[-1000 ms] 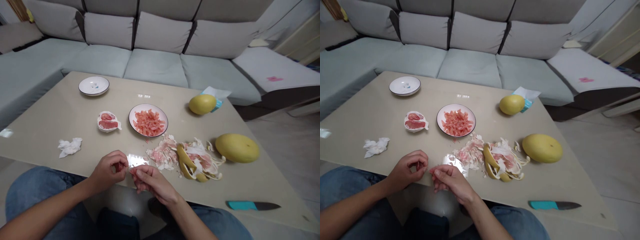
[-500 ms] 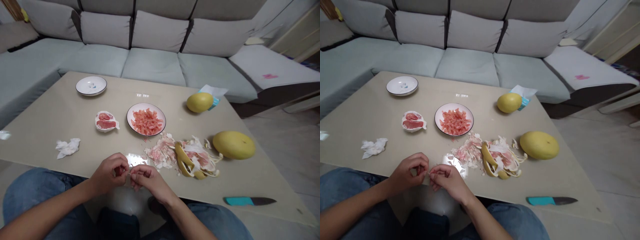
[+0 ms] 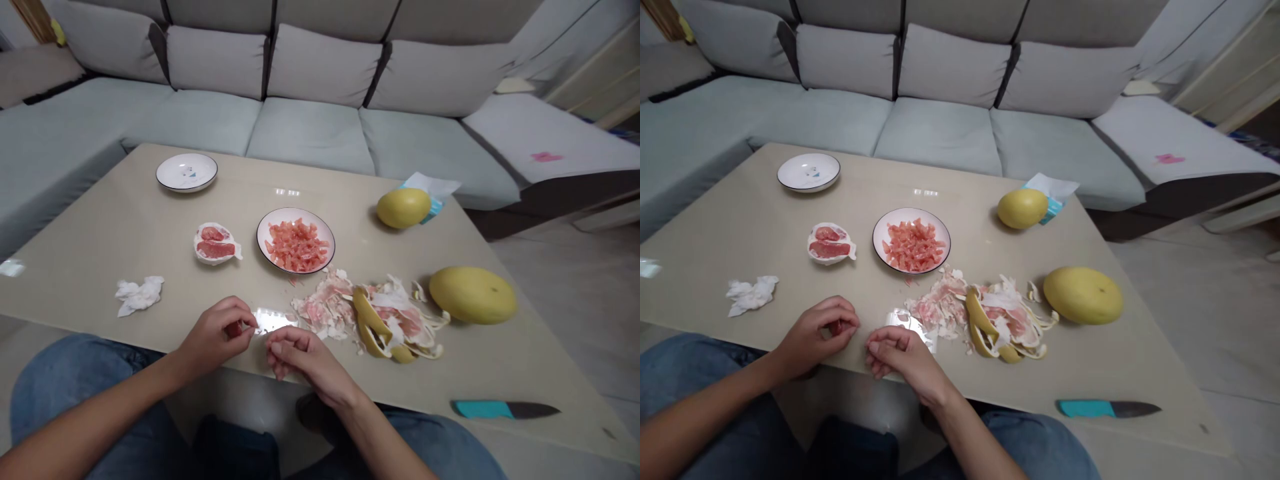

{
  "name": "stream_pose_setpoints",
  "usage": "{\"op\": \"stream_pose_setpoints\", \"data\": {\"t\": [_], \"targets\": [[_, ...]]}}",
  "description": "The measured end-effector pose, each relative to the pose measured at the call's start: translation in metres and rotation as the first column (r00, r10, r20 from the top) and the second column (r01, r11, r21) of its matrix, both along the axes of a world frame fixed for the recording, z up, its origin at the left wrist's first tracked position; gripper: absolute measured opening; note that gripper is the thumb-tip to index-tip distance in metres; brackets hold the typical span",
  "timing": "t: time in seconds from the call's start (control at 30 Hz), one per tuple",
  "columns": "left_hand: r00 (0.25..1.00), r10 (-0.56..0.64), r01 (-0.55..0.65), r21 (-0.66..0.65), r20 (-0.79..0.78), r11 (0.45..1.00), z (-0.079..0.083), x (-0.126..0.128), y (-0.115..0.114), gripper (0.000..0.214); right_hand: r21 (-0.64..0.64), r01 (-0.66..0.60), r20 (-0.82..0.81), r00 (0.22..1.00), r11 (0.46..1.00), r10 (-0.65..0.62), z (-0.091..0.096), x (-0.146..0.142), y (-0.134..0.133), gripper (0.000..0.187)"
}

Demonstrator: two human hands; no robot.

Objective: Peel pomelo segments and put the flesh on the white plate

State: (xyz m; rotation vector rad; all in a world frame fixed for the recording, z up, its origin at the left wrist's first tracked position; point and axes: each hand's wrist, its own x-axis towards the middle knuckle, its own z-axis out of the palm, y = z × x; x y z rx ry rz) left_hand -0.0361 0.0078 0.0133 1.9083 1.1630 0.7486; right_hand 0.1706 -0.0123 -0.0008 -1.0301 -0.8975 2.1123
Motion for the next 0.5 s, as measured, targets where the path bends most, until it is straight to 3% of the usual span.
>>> {"op": "stream_pose_setpoints", "data": {"t": [0.2, 0.5], "targets": [[0.998, 0.049, -0.051, -0.025, -0.048, 0.998, -0.006, 0.000, 0.005, 0.014, -0.060, 0.002, -0.077, 0.997, 0.998, -0.006, 0.003, 0.002, 0.001, 0.033], [0.991, 0.079, -0.085, -0.054, -0.108, 0.995, -0.013, 0.002, 0.010, 0.009, -0.160, 0.150, -0.243, 0.952, 0.976, -0.186, 0.001, 0.003, 0.004, 0.034]]}}
